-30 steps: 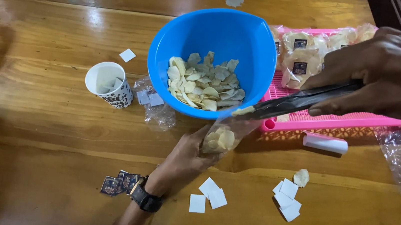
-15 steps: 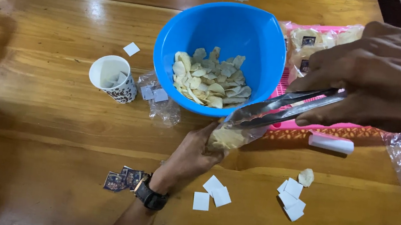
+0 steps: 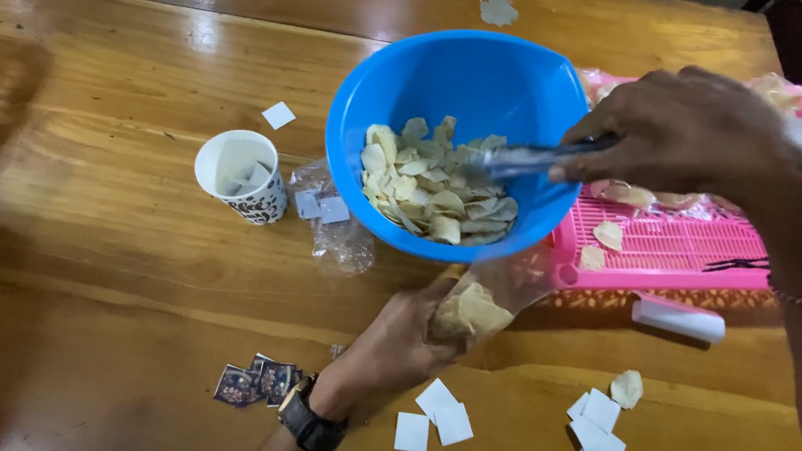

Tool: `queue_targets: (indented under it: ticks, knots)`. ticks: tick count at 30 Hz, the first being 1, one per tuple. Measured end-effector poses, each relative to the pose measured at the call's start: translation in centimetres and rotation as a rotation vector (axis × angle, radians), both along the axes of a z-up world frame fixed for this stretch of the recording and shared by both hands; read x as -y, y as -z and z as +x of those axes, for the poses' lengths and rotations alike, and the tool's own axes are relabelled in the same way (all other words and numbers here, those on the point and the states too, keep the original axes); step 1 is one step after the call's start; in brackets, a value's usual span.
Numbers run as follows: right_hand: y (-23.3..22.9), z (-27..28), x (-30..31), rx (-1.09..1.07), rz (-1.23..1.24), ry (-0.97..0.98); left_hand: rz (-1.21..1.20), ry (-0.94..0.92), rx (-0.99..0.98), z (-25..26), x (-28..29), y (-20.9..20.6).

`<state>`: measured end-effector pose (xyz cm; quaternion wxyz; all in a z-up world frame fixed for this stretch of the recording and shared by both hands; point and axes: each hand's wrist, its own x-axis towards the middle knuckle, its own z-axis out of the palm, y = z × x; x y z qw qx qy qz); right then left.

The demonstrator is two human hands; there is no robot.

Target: Using tongs to fill small plastic bags with chips and then applying a label to the bag.

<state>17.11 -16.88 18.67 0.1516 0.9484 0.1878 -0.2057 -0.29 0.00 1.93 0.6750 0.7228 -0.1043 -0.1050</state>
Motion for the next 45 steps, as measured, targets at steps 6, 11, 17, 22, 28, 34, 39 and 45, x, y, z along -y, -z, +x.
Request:
queue_targets:
  ticks: [6, 11, 17, 22, 28, 34, 39, 45]
  knots:
    - [0.6, 0.2, -1.8, 0.014, -0.075, -0.045, 0.173, 0.011, 0.237, 0.5, -0.1, 2.1]
    - [2.5, 0.5, -1.9, -0.051, -0.027, -0.156, 0.143, -0.008, 0.228, 0.4, 0.1, 2.2]
    - [3.9, 1.7, -1.0, -0.168, 0.138, -0.130, 0.175, -0.001, 0.194, 0.5, -0.1, 1.9]
    - [3.5, 2.3, -0.6, -0.217, 0.161, -0.070, 0.165, 0.012, 0.132, 0.5, -0.1, 1.6]
    - [3.7, 2.3, -0.5, -0.130, 0.133, -0.150, 0.100, 0.020, 0.063, 0.6, -0.2, 1.2]
    - [4.9, 3.7, 1.7, -0.121, 0.222, -0.203, -0.066, -0.045, -0.108, 0.5, -0.3, 0.4]
    - [4.5, 4.6, 4.5, -0.120, 0.306, -0.232, -0.032, -0.069, -0.099, 0.5, -0.6, 0.6]
    - [1.6, 3.8, 6.6, -0.070, 0.558, -0.073, 0.012, -0.092, -0.093, 0.7, -0.7, 0.5]
